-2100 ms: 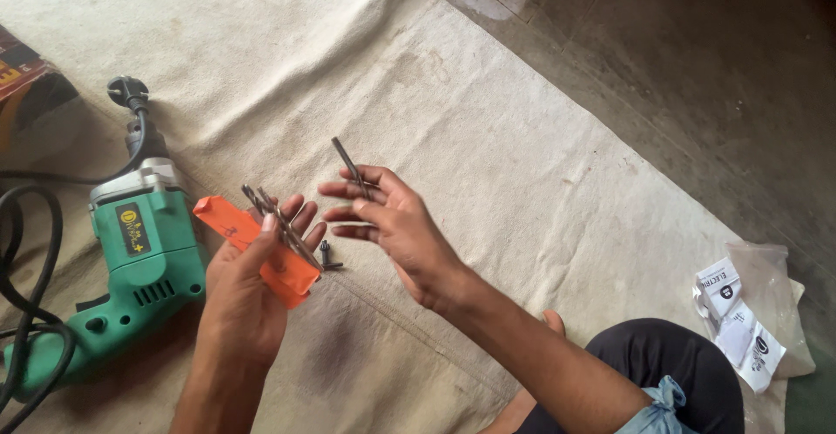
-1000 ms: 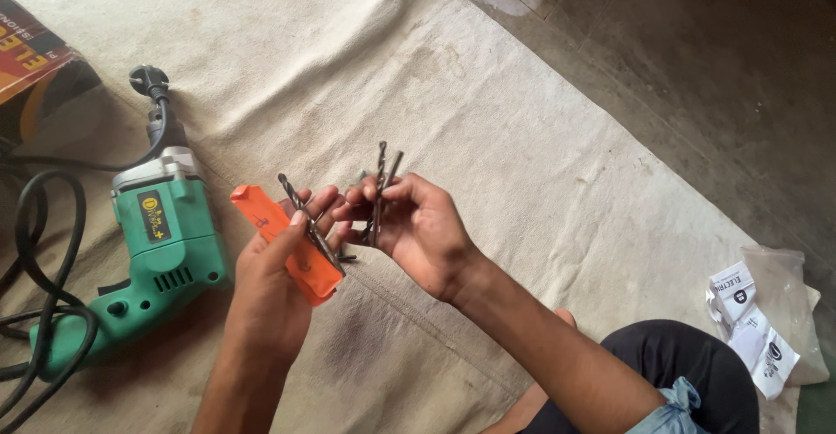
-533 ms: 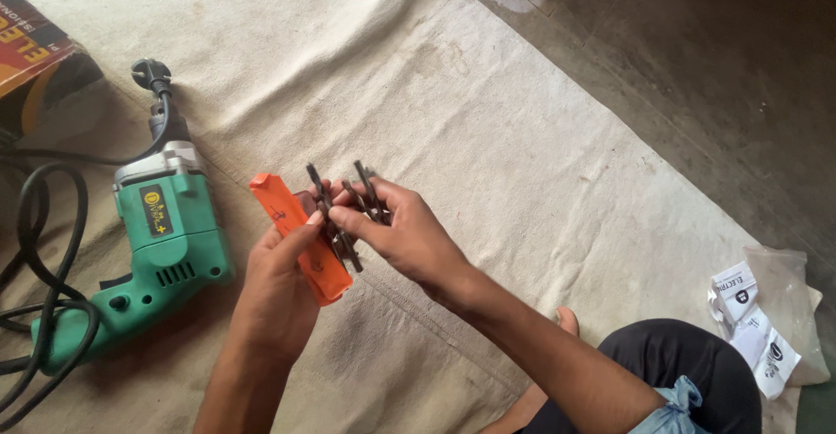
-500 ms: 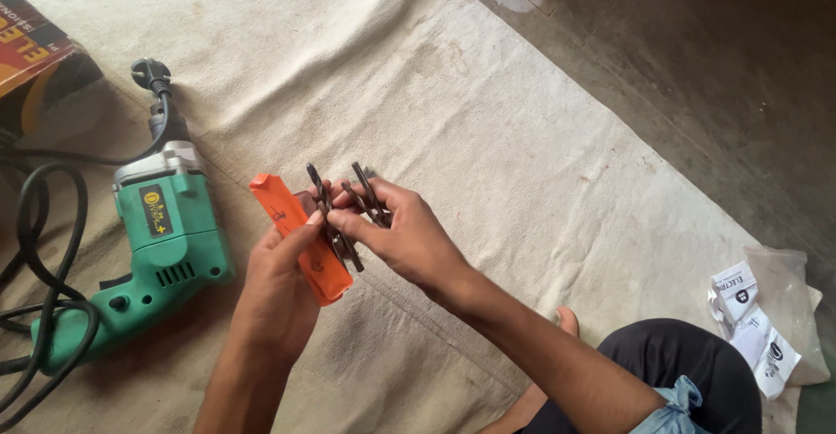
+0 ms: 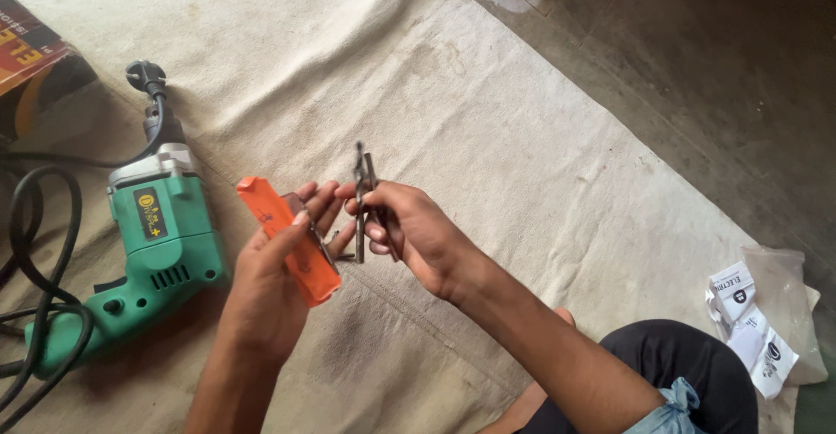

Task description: The person assembles a corded electric drill by inserting a drill bit into the chuck and tightening it with a chuck key. They then remove the bit, inspect several drill bits, and place them into a plastic case.

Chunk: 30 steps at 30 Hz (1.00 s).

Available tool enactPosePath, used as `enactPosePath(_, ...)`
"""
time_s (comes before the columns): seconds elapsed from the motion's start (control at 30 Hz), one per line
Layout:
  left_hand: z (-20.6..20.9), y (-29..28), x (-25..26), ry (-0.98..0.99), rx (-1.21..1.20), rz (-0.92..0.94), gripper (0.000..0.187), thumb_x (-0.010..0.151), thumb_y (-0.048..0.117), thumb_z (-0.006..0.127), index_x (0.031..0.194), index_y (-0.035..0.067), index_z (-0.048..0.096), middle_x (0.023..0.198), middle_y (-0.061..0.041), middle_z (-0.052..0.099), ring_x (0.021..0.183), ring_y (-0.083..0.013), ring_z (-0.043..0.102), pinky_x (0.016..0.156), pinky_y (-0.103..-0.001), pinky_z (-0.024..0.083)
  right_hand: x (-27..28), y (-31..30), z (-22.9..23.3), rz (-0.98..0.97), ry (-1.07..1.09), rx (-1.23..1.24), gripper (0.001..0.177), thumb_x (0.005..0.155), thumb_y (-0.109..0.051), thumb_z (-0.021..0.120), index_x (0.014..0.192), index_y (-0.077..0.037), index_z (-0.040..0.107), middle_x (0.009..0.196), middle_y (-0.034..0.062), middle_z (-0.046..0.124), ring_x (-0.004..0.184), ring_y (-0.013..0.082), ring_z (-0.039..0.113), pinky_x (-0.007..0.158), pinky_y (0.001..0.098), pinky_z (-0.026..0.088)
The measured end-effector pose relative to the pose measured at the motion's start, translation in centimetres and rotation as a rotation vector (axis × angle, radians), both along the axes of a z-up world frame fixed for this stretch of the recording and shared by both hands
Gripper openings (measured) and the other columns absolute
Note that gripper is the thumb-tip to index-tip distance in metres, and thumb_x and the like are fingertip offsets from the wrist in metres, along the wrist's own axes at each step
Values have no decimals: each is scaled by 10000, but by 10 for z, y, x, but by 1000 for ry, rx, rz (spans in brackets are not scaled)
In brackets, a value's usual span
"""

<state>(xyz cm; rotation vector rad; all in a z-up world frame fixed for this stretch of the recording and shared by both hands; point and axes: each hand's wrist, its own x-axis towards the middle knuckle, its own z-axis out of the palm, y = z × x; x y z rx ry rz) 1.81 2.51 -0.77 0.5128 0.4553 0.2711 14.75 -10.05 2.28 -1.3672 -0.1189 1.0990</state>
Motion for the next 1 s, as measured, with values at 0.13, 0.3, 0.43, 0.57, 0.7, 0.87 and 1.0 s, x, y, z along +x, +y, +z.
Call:
enactPosePath(0.13,3,3,-1,29,-11,38,560,980,114,447,1484,-18,241,1471,-259,516,1416,-327,511,1066,-474,456,1,-3,-2,-47,101,100,296,1032,-180,445,1175,-15,645,891,0,630,761,75,536,734,254,486)
enactPosePath(0.3,1,3,0,-1,-19,44,432,989,93,443,1382,-40,322,1468,-271,517,1421,-344,514,1080,-480,448,-3,0,0,-46,60,66,277,1041,-150,449,1199,-46,650,939,6,631,871,89,548,874,283,483)
enactPosePath(0.43,-1,4,-1,36,-26,37,383,994,94,447,1345,-28,351,1459,-258,544,1425,-340,517,1092,-457,436,-3,2,3,-54,-105,-83,282,1043,-215,462,1186,-67,656,897,-26,625,899,69,557,869,275,442)
enactPosePath(0.57,-6,5,0,38,-65,65,346,976,69,469,1292,-7,350,1440,-256,553,1407,-349,536,1090,-475,440,-3,3,3,-71,-8,-53,337,1059,-344,456,1151,-57,608,792,-33,558,727,76,538,733,266,511)
enactPosePath(0.7,-16,2,-1,6,-64,74,309,972,84,501,1257,-18,441,1421,-218,573,1361,-312,570,1087,-479,449,-9,5,0,-47,-22,-140,492,1055,-513,433,1095,-42,569,715,-55,506,538,32,434,475,197,400)
enactPosePath(0.87,-28,-14,1,0,-39,103,310,987,118,557,1265,-19,556,1292,-183,647,1225,-284,613,1045,-434,505,-23,10,-1,179,-396,-237,361,969,-304,685,1184,-19,632,927,13,656,801,100,614,729,281,524)
enactPosePath(1.0,-29,-20,-1,-20,-31,111,338,1006,143,567,1294,-32,580,1246,-149,657,1161,-240,622,997,-419,506,-26,10,-2,262,-608,-244,349,926,-237,724,1193,-15,681,1064,64,766,991,116,731,893,286,598)
